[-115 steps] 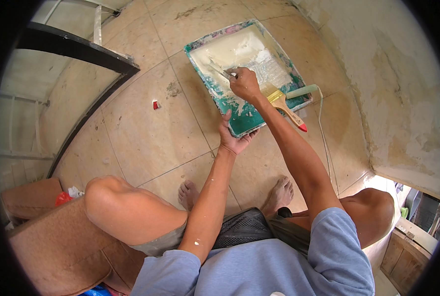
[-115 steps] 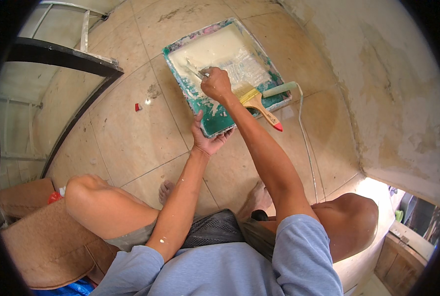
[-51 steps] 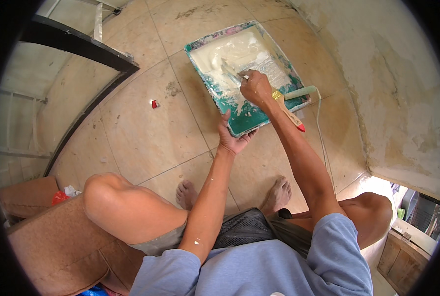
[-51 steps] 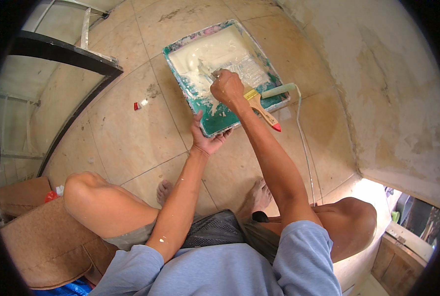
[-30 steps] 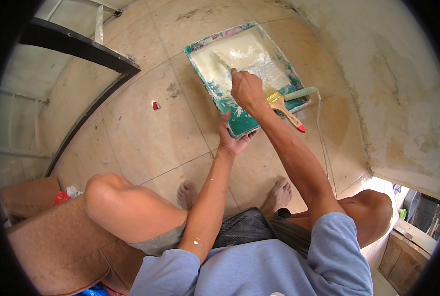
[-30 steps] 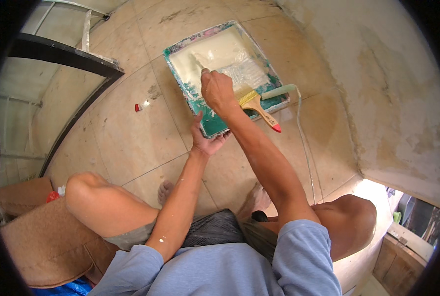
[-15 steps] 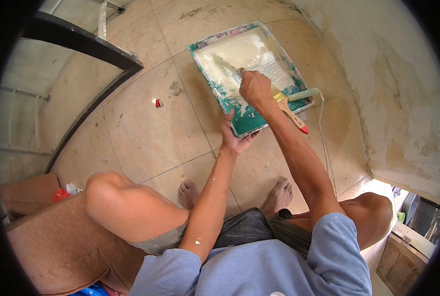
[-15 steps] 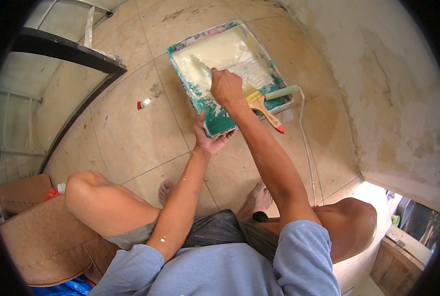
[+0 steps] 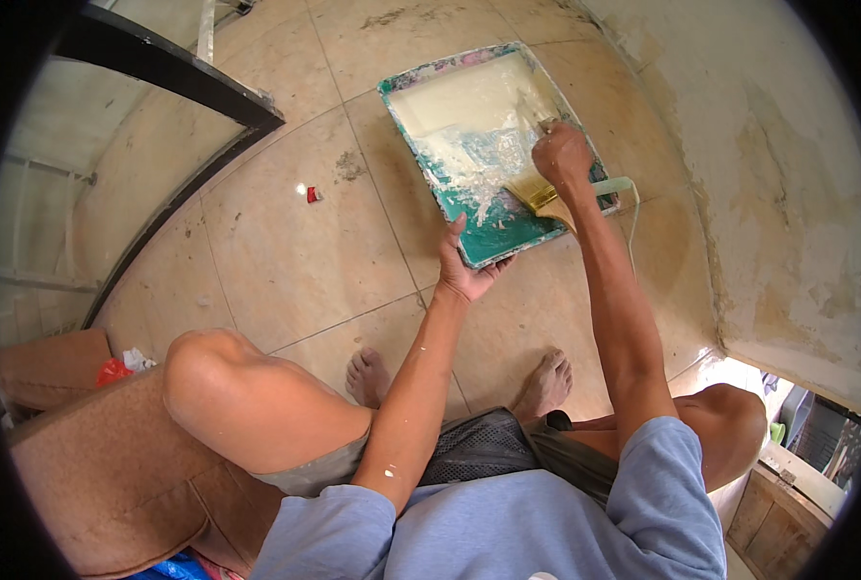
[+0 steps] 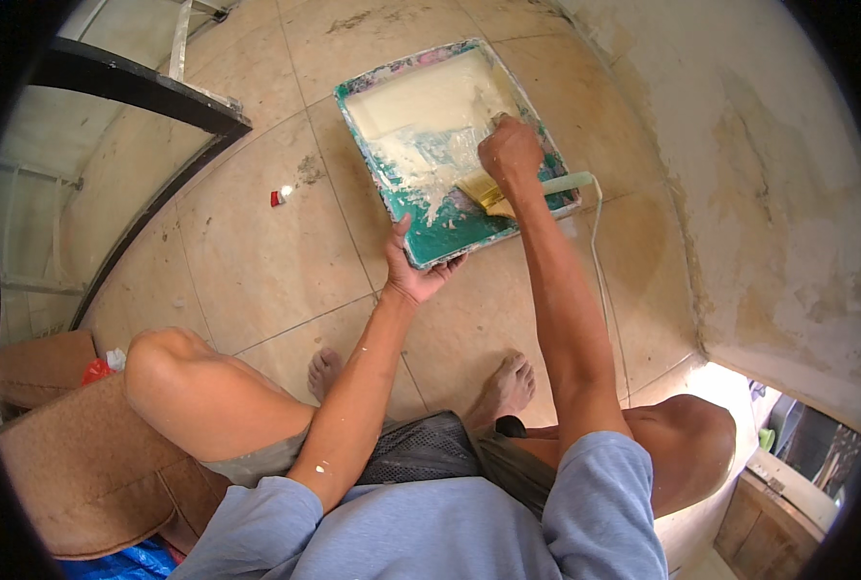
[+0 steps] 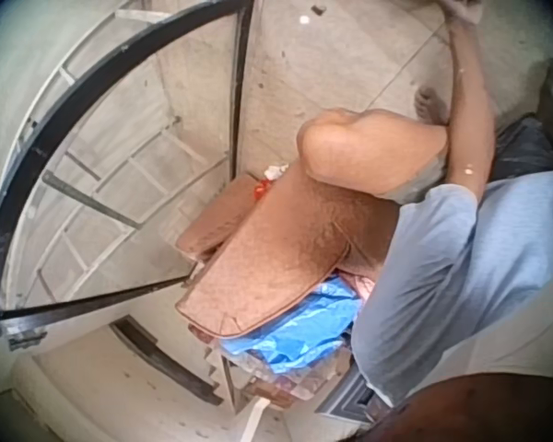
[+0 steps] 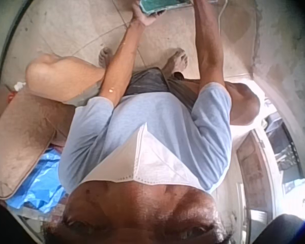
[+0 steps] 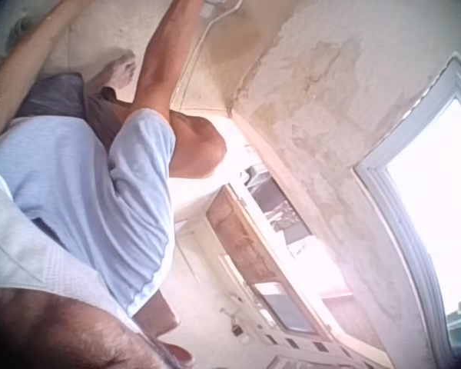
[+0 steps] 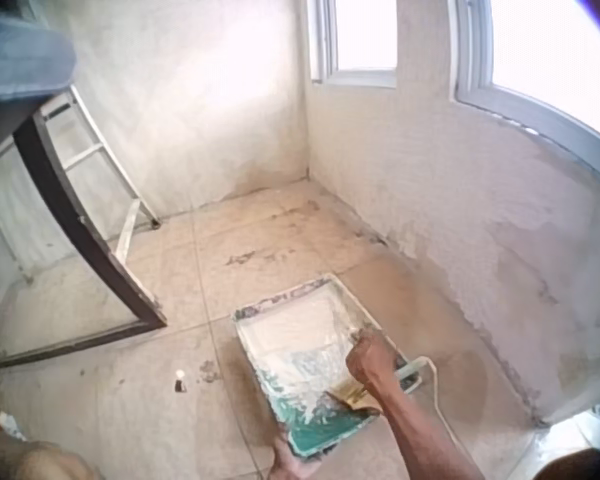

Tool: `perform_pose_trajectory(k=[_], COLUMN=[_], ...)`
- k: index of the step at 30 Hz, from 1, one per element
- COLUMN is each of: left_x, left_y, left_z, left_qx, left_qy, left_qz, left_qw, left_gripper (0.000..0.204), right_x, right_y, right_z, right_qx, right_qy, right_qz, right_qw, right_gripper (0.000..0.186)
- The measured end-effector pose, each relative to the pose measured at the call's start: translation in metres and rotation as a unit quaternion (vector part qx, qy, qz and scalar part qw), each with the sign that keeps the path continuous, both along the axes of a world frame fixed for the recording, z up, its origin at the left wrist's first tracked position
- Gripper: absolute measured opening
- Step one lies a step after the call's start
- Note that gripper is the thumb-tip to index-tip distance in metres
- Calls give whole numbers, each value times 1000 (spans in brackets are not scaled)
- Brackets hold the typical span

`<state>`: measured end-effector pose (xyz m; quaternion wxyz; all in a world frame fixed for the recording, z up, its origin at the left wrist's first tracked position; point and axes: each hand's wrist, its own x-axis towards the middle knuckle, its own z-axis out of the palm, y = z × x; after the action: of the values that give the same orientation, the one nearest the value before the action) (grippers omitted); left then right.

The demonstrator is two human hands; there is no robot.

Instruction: The person mixes paint in a tray using a paintbrush and a roller.

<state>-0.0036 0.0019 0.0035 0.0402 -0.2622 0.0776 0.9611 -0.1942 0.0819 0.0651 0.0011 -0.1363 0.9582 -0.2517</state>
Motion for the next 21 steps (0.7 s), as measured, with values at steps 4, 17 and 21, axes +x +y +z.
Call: perform_pose_trajectory(k=[4,17,21], left_x=[-3,0,0], left_y=[2,0,1], left_z=[0,-1,-1], left_qx=[1,-19,-10], left_qy=[1,1,0], left_qz=[-4,-6,-3], left_qw=[1000,1000,1000], left_gripper=[71,71,70], right_x=[-3,14,21], right_y=[1,-13,-18], right_z=[-11,-8,-14], right_qx=[-36,-52,-100], right_qy=[1,-22,-24], right_qz=[27,11,27], right_qw=[999,998,994], right_gripper=[29,29,27])
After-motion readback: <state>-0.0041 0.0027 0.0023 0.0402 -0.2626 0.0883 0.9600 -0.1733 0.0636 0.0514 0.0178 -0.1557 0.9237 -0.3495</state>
